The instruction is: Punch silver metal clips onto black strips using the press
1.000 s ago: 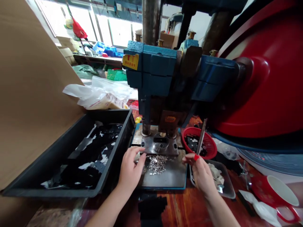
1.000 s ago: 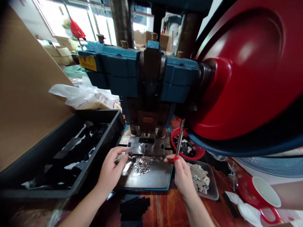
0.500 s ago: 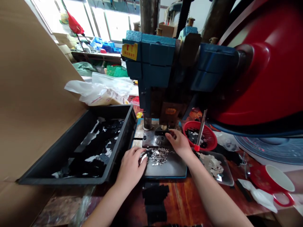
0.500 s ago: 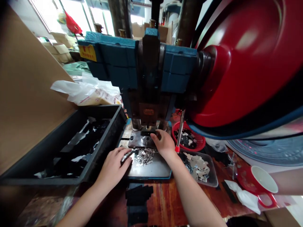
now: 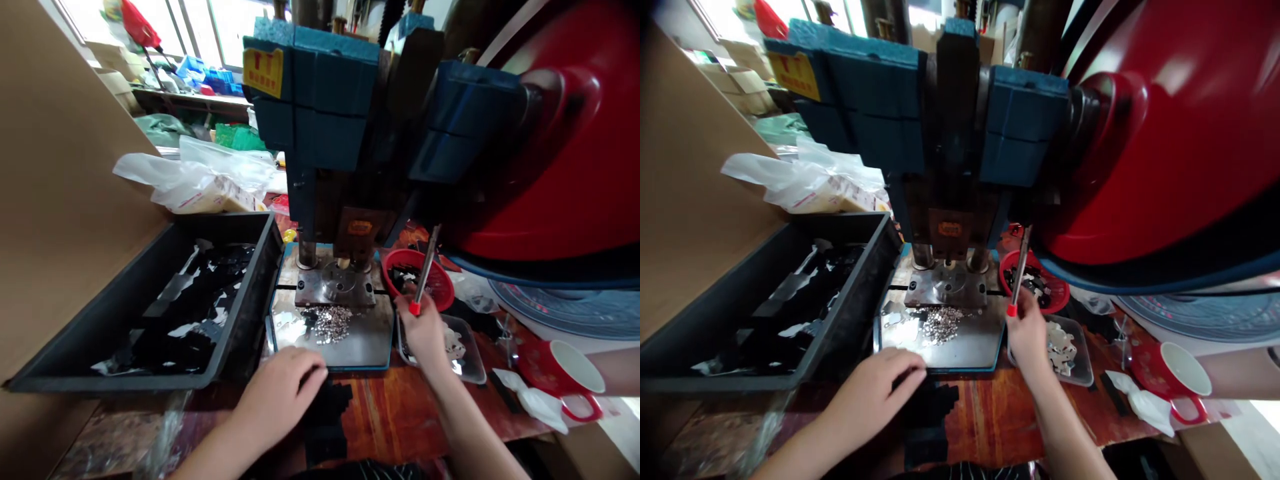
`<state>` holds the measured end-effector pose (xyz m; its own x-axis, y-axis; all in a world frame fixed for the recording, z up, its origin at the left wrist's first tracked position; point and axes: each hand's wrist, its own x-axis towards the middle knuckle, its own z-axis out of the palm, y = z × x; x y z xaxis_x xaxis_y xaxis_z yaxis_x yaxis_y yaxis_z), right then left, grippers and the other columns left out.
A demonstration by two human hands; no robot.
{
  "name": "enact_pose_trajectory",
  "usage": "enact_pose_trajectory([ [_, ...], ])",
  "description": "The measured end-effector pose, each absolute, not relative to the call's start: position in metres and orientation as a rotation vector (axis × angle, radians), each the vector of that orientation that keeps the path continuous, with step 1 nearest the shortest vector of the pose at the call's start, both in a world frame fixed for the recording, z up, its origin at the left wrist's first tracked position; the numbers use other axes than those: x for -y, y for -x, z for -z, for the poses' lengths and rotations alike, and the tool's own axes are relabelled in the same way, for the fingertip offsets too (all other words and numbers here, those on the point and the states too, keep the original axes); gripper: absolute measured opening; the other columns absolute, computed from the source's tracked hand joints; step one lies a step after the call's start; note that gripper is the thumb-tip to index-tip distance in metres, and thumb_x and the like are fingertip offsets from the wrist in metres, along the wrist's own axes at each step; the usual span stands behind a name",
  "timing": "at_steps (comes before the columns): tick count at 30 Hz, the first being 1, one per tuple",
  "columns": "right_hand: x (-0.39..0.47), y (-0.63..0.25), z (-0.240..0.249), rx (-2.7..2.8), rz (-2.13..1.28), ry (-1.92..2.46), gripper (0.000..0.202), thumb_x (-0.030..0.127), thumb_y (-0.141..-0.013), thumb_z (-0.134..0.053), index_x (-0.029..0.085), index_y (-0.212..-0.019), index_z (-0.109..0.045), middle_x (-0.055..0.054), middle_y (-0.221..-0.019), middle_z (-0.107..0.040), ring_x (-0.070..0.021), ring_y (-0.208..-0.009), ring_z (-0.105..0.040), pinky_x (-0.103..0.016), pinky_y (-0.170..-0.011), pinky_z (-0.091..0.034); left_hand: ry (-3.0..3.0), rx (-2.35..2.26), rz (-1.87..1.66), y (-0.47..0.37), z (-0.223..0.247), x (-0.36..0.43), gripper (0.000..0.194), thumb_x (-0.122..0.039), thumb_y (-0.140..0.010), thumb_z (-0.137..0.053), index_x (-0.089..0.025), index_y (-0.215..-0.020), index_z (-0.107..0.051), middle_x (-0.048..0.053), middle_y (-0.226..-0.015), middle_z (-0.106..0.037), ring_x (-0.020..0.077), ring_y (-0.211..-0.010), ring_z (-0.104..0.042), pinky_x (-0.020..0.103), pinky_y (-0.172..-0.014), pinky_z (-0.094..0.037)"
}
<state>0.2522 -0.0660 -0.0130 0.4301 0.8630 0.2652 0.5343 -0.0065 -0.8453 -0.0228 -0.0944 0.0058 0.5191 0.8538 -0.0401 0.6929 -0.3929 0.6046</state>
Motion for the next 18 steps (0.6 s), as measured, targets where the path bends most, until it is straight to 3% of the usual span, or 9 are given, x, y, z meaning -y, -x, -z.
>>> enact_pose_trajectory([
  [3,0.072,-0.228,0.019,1.793,-0.376,1.641,0.021,0.032,-0.088,-0.050,0.023,-0.095,-0.067,-0.005,-0.093,-0.070,-0.0225,-0.088,-0.063,-0.035,-0.079,-0.048,-2.220,-1.096,-0.096,0.018,0.006,0.116,0.018,-0.031,-0.081,-0.055,-0.031,-0.097,-0.063,0.000,-0.093,-0.068,0.0244,-0.089,-0.063,0.036,-0.078,-0.046],
  [7,0.062,-0.203,0.027,2.098,-0.121,1.742,0.017,0.023,-0.088,-0.050,0.024,-0.090,-0.067,-0.005,-0.085,-0.067,-0.0234,-0.085,-0.060,-0.034,-0.074,-0.047,-2.176,-1.169,0.127,0.015,0.033,0.128,0.041,-0.022,-0.073,-0.059,-0.028,-0.114,-0.057,0.006,-0.104,-0.068,0.0308,-0.093,-0.064,0.041,-0.078,-0.048],
  [11,0.056,-0.201,0.034,2.135,0.000,1.724,0.018,0.020,-0.088,-0.050,0.021,-0.081,-0.066,-0.007,-0.082,-0.065,-0.0239,-0.082,-0.057,-0.035,-0.073,-0.045,-2.149,-1.267,0.125,0.017,0.043,0.127,0.028,-0.020,-0.077,-0.053,-0.025,-0.103,-0.059,0.007,-0.099,-0.069,0.0295,-0.092,-0.064,0.040,-0.078,-0.047],
  [18,0.051,-0.199,0.014,1.851,-0.238,1.566,0.013,0.023,-0.087,-0.054,0.022,-0.079,-0.065,-0.004,-0.083,-0.062,-0.0206,-0.083,-0.055,-0.033,-0.077,-0.043,-2.133,-1.290,0.031,0.021,0.036,0.124,0.010,-0.025,-0.079,-0.053,-0.023,-0.087,-0.060,0.003,-0.091,-0.066,0.0248,-0.087,-0.061,0.035,-0.074,-0.043],
])
